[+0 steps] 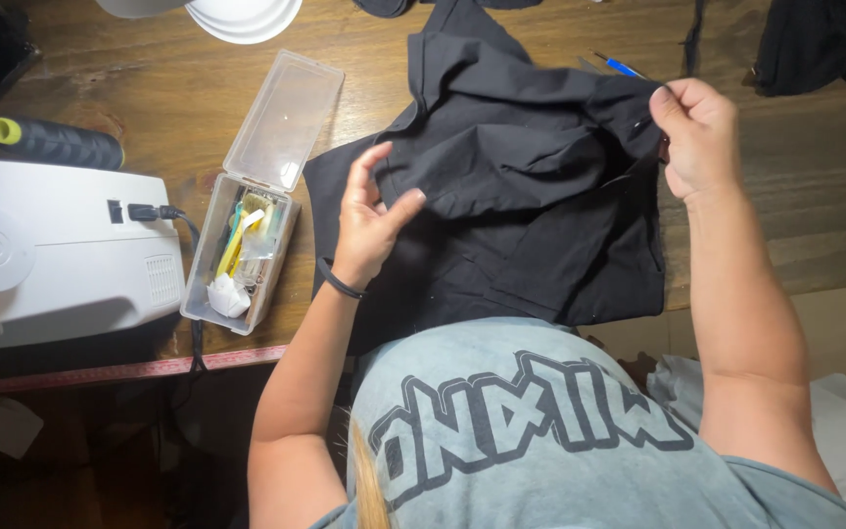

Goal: Modifying a black t-shirt by ripping seams with a seam ripper, cutting fabric with scissors, and aligning the garment for sewing.

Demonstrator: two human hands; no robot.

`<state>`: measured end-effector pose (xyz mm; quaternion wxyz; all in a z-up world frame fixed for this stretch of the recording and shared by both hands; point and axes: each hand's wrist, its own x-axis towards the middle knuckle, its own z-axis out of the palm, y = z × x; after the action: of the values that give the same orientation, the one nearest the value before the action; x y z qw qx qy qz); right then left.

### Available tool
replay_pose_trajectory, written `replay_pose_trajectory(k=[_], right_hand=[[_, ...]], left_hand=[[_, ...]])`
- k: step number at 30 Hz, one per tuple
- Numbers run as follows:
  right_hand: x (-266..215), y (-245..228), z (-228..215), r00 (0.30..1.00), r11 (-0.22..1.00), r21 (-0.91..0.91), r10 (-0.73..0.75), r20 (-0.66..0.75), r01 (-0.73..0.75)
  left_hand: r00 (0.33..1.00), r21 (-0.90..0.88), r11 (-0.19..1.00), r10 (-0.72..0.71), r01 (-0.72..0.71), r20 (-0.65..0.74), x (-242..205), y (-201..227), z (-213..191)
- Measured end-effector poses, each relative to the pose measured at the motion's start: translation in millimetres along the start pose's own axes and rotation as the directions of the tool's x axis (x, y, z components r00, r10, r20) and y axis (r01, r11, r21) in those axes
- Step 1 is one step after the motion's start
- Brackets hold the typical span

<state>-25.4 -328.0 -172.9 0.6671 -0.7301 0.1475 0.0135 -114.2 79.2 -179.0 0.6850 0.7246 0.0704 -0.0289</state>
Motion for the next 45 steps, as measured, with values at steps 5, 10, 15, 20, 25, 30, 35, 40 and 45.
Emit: replay_pose_trajectory(k=[5, 10, 15, 20, 25, 30, 35, 40, 45], right_hand=[[11.4, -12.4, -17.8, 0.997, 0.923, 0.384, 0.000, -0.077, 0.030], [-16.5, -56.3, -44.2, 0.973, 0.830, 0.533, -0.225, 0.058, 0.160], [-35.4, -42.6, -55.9, 0.998, 0.920, 0.389, -0.050, -0.023, 0.055], [-47.1, -39.3, -26.6, 0.964, 0.911, 0.346, 0.158, 0.215, -0.226], [-46.9, -27.4, -27.8, 0.952, 0.977, 0.148, 0.108, 0.288, -0.155], [-49.9, -35.7, -45.6, 0.922, 0.991, 0.116, 0.020, 0.388, -0.070], [-44.5, -69.2, -55.0, 0.948, 0.955, -0.136, -0.230, 0.222, 0.264], [-49.4, -119.6, -42.6, 0.853, 0.789, -0.327, -0.496, 0.160, 0.520], [-75.8, -172.4, -37.1, 0.905, 0.891, -0.178, -0.390, 0.167, 0.417]], left_hand=[[0.997, -0.482, 0.874, -0.040, 0.066, 0.063, -3.0, -3.2, -17.6], [0.995, -0.886, 0.453, -0.053, 0.098, 0.082, -10.6, -1.6, -54.2], [0.990, -0.088, 0.991, -0.089, 0.099, 0.113, -38.1, 31.9, -54.1], [0.848, 0.694, 0.573, 0.520, -0.436, 0.103, -38.4, 35.5, -1.2], [0.842, 0.697, 0.526, 0.494, -0.486, 0.214, -14.9, 17.7, 91.7], [0.890, 0.573, 0.681, 0.356, -0.457, 0.287, 7.4, 22.7, 100.0], [0.783, 0.241, 0.747, 0.609, -0.619, 0.123, -1.3, 111.6, 39.9], [0.809, 0.117, 0.809, 0.585, -0.576, -0.055, -19.0, 148.9, 8.5], [0.926, -0.263, 0.894, 0.377, -0.363, 0.003, -52.7, 171.5, 1.0]])
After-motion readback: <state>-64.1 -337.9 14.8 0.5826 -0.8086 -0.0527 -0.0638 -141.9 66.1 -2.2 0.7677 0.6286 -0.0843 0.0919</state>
